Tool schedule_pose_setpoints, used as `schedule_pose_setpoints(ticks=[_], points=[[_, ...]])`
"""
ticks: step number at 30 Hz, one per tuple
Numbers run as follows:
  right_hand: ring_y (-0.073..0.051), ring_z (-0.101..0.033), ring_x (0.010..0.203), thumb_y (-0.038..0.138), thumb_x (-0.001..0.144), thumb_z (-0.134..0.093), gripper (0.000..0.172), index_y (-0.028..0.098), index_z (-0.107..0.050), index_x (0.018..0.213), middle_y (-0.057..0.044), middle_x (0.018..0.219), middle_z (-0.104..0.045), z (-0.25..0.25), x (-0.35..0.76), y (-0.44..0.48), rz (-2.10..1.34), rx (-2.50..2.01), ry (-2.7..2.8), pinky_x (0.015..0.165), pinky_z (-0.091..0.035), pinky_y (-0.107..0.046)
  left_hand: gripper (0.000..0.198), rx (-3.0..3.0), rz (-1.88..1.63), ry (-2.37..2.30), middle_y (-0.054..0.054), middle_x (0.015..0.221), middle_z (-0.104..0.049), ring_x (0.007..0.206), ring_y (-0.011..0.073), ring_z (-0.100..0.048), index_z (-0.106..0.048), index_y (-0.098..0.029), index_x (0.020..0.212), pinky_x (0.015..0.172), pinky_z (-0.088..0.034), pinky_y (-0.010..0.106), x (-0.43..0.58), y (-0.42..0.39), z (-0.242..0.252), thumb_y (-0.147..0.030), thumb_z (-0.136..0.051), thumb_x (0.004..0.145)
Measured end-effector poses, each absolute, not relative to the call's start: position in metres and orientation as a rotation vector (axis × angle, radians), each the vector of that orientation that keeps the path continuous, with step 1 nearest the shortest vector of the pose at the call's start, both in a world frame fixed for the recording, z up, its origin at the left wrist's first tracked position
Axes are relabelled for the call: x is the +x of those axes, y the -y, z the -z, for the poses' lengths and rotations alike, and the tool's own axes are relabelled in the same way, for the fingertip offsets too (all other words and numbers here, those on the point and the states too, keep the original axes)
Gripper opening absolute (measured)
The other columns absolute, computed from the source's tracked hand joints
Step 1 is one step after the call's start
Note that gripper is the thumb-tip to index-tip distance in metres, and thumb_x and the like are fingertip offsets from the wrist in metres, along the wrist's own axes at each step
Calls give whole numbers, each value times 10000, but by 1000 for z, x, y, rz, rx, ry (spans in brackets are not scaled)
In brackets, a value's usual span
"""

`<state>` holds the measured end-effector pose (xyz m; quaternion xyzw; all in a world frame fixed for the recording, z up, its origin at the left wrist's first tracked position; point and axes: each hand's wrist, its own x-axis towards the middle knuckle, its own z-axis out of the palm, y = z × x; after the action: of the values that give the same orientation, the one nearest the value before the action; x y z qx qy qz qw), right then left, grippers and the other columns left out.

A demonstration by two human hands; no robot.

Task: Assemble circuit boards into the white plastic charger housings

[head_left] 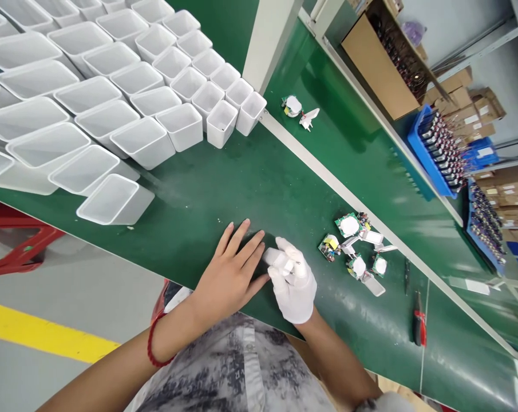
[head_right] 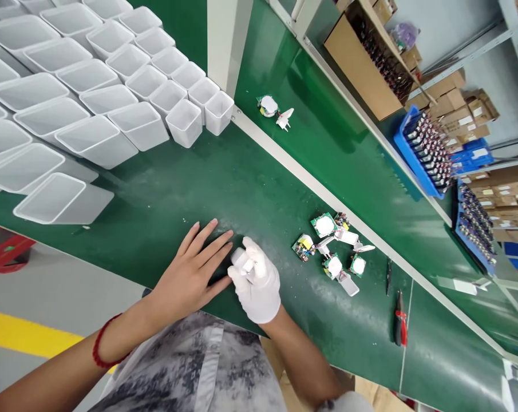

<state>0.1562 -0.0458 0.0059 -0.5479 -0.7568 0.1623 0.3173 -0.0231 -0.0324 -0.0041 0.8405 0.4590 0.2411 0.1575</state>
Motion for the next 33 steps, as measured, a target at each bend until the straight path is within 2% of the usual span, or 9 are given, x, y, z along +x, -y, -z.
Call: schedule_pose_setpoints(ticks=[8, 11, 15, 17, 19, 22, 27, 30, 33], points=[[-265, -604, 1233, 366, 882, -650, 761, 267, -253, 1524, -121, 1334, -620, -12, 165, 48, -758, -1449, 1842, 1010, -532, -476, 629, 2220, -686, -1331, 179, 1383, -575, 1421, 465, -304, -460, -97, 1386, 1150, -201, 707, -8, 33, -5, -408, -613, 861], [-255, -620, 1209, 275, 868, -674, 604, 324, -444, 1424, -58, 1222, -695, -27, 172, 41, -565, -1371, 2024, 1084, -457, -527, 578, 2164, -714, -1299, 152, 1317, -630, 1424, 456, -306, -450, -114, 1359, 1141, -161, 729, 6, 33, -6, -395, -599, 876], [-233, -689, 1060, 295, 841, -708, 488, 293, -583, 1313, -63, 1141, -719, -36, 175, 29, -611, -1475, 1892, 949, -560, -418, 434, 2101, -756, -1355, 141, 1231, -675, 1400, 435, -367, -490, -126, 1262, 1153, -124, 717, 20, 30, -3, -250, -590, 859], [-207, -709, 964, 313, 839, -711, 444, 284, -623, 1273, -36, 1043, -738, -41, 175, 20, -763, -1533, 1761, 908, -569, -382, 436, 2067, -768, -1316, 160, 1209, -670, 1392, 413, -390, -496, -109, 1220, 1173, -166, 669, 21, 26, -3, -174, -602, 802], [-190, -711, 893, 332, 828, -725, 412, 264, -659, 1229, -14, 962, -745, -49, 176, 11, -952, -1571, 1650, 907, -564, -373, 498, 1980, -750, -1221, 181, 1237, -635, 1372, 390, -419, -484, -102, 1216, 1144, -309, 597, 18, 22, -6, -121, -608, 734], [-190, -709, 853, 404, 858, -687, 387, 234, -673, 1205, -17, 923, -752, -60, 181, -1, -1168, -1560, 1473, 916, -560, -398, 576, 1734, -668, -1111, 153, 1237, -598, 1212, 333, -556, -463, -151, 1244, 956, -513, 468, 13, 18, -16, -99, -617, 691], [-214, -689, 1003, 452, 937, -571, 430, 254, -593, 1318, -69, 1117, -714, -65, 195, 9, -1252, -1509, 1319, 973, -536, -435, 543, 1318, -682, -1003, 57, 1056, -605, 914, 213, -618, -417, -220, 1271, 800, -532, 350, 12, 20, -29, -207, -650, 781], [-249, -623, 1152, 440, 905, -624, 504, 268, -540, 1372, -98, 1362, -575, -61, 202, 22, -1569, -1388, 1390, 998, -523, -433, 503, 1170, -749, -902, 35, 1052, -585, 916, 183, -589, -423, -251, 1264, 787, -507, 295, 15, 19, -29, -318, -671, 832], [-250, -554, 1235, 430, 914, -615, 427, 301, -587, 1320, -80, 1396, -523, -58, 203, 29, -1546, -1314, 1485, 1031, -488, -419, 488, 1095, -783, -831, 31, 1091, -574, 971, 176, -567, -445, -257, 1253, 837, -484, 277, 17, 17, -27, -339, -687, 837]])
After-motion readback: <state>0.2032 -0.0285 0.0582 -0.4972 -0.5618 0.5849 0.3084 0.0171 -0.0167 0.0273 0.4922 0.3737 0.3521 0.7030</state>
